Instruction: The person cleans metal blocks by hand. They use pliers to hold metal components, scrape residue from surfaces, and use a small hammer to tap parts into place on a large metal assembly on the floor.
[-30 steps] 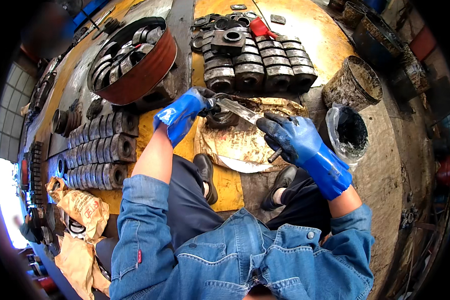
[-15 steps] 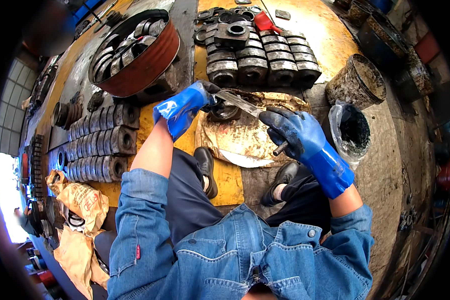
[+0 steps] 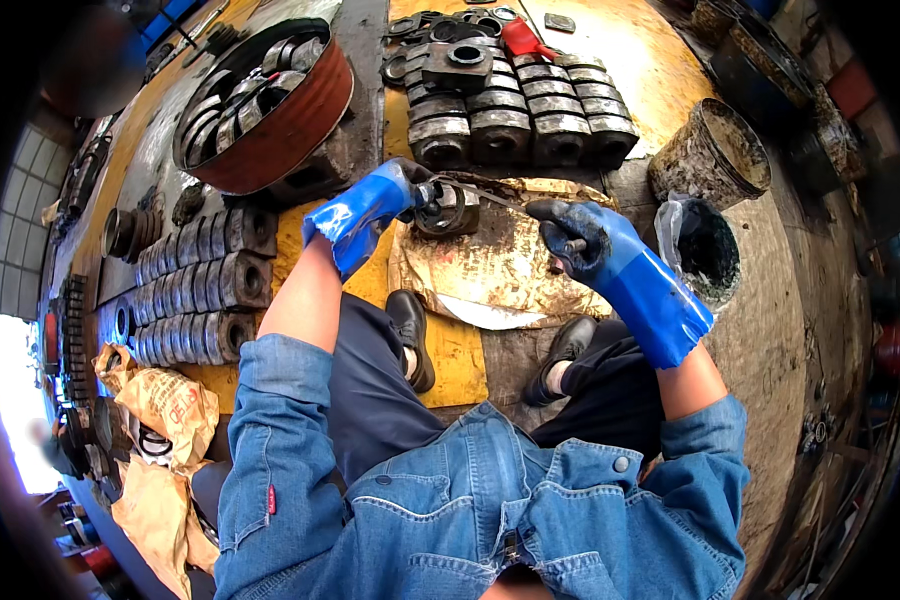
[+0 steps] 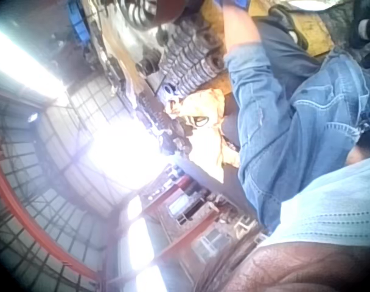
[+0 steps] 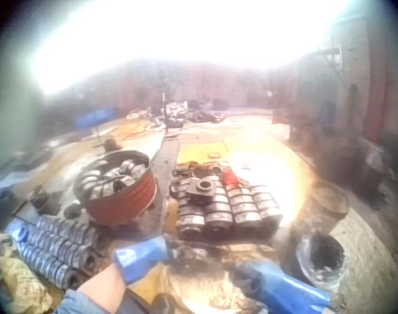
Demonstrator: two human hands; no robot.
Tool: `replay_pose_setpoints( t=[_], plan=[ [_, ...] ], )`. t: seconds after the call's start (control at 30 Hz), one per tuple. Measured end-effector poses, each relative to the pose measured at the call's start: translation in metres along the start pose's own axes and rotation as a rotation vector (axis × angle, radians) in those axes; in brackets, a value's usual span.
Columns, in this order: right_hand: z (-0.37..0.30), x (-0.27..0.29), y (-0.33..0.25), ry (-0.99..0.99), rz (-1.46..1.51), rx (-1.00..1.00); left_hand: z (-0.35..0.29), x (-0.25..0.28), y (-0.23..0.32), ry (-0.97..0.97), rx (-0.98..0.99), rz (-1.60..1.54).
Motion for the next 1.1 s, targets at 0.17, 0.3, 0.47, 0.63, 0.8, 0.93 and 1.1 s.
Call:
replay_pose_setpoints(
  t=[0.17, 0.3, 0.47, 0.63, 0.8, 0.93, 1.1],
  plan=[
    [0.003, -0.004, 0.012, 0.158, 0.320, -0.191, -0.011, 0.004, 0.018, 0.033, 0.066, 0.103],
    [-0.010, 0.009, 0.032, 0.225, 0.417, -0.432, -0.014, 0.009, 0.022, 0.134, 0.032, -0.039],
    [-0.015, 0.014, 0.039, 0.283, 0.600, -0.426, -0.012, 0.014, 0.025, 0.263, -0.058, -0.288],
    [-0.018, 0.012, 0.036, 0.338, 0.814, -0.489, -0.018, 0.019, 0.023, 0.340, -0.130, -0.421],
    [-0.020, 0.007, 0.067, 0.267, 0.993, -0.544, -0.019, 0.014, 0.044, 0.311, -0.265, -0.382],
    [-0.010, -0.002, 0.058, 0.285, 1.161, -0.546, -0.007, 0.036, 0.017, 0.553, -0.358, -0.288],
    [-0.009, -0.010, 0.061, 0.318, 1.315, -0.581, -0.002, 0.037, 0.019, 0.581, -0.394, -0.197]
  ],
)
Point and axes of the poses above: each hand's wrist, its own z-axis towards the middle knuckle, its own x-axis out of the back of the hand, y = z × x, the point moved 7 cm from there along z, towards the middle knuckle, and after that the axes turned 7 degrees about z, right-handed, at the moved point
